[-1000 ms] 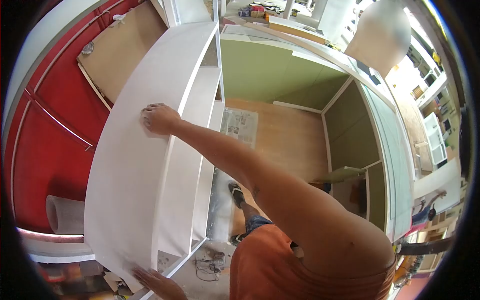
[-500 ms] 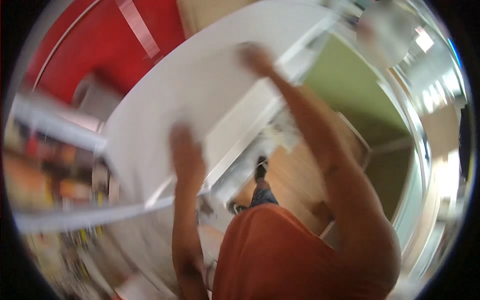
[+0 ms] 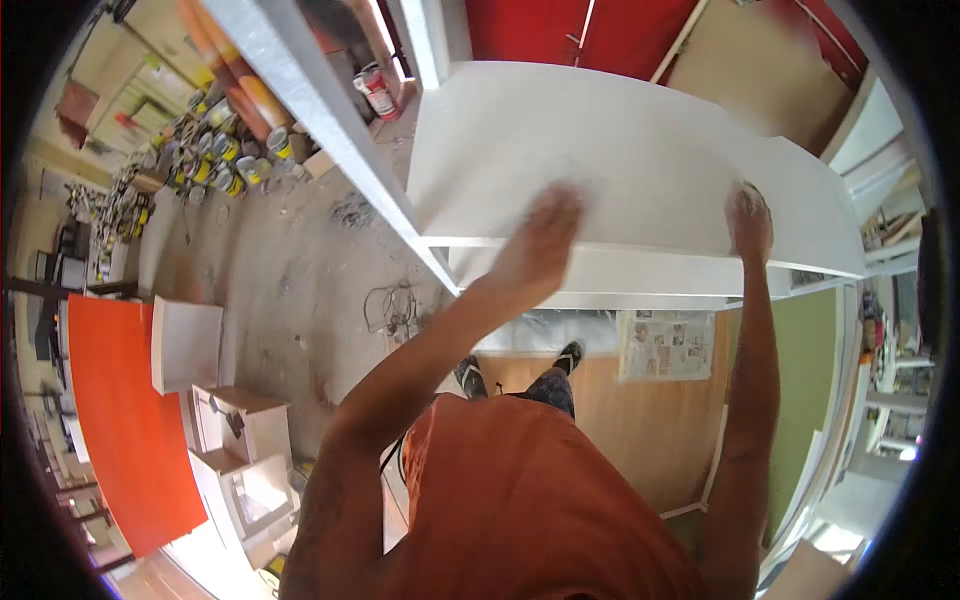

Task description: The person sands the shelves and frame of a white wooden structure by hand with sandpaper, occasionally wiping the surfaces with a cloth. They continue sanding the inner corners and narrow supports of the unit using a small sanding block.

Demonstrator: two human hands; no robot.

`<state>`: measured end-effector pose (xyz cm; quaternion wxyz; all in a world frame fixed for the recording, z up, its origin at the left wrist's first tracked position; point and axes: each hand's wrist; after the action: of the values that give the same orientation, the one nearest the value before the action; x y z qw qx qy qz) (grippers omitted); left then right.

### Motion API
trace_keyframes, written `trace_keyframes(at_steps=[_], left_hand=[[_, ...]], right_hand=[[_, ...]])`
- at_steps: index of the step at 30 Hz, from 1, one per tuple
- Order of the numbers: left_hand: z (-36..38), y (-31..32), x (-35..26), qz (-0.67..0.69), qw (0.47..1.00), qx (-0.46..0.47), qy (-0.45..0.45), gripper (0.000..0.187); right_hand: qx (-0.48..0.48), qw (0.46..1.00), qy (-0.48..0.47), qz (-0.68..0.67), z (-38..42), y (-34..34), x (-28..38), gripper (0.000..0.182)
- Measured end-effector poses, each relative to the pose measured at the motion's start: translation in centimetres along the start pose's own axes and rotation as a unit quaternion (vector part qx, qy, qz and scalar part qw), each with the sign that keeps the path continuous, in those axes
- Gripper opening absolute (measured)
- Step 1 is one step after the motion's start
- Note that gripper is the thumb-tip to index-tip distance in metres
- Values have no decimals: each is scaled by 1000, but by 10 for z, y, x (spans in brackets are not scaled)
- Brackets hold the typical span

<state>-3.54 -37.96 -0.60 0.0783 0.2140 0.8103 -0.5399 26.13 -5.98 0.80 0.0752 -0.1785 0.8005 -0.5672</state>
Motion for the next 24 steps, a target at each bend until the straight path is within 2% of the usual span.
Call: trace_keyframes(at_steps=[1,3,5,7,11,13,14,15,17,18,19,20,21,23,24], left_hand=[[-14,-6,-13,41,999,5,-31,65],[5,-16,-2,42,998,25,-27,64],[57,-30,17,29,991,-45,-122,66],[72,-85,5,50,969,1,-242,70],[53,-53,-1,-56,965,-37,-254,62],[21,-10,-13,-159,954,25,-252,71],[6,37,-6,28,972,-83,-219,72],[-28,65,-24,88,978,-120,-145,73],[-88,100,-73,210,972,-39,-93,68],[-111,88,-95,190,981,30,13,64],[-122,90,-108,193,979,5,69,62],[-121,82,-111,247,968,-33,43,58],[-113,73,-112,300,951,-72,19,54],[-95,25,-108,500,861,-46,-79,45],[-86,11,-111,525,841,-71,-107,35]], right_hand=[[4,1000,-10,-2,3,3,-5,42],[-6,1000,-15,3,-7,14,-14,41],[-3,999,-39,-8,-2,3,-8,41],[-5,1000,-19,-18,2,-7,2,38],[-17,997,-70,-33,-3,4,-1,35],[-6,997,-72,-28,4,-6,12,31],[-10,996,-87,-33,0,-3,7,31],[11,991,-121,-48,-3,0,4,33],[28,984,-162,-67,-4,-11,2,34],[143,938,-174,-262,-4,-35,7,37],[258,842,-179,-438,-5,-50,8,40],[284,790,-173,-515,-8,-52,4,53],[290,789,-186,-508,-11,-60,2,53],[367,700,-344,-507,-18,-83,6,66],[415,670,-374,-489,-18,-91,15,73]])
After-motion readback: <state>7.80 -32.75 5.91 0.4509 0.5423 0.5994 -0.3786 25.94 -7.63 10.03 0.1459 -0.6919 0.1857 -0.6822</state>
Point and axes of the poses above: each hand's wrist, its own z-axis away from the middle knuckle, its own y-axis out of the palm, x = y × z, and after that the axes turned 14 degrees about z, right-handed
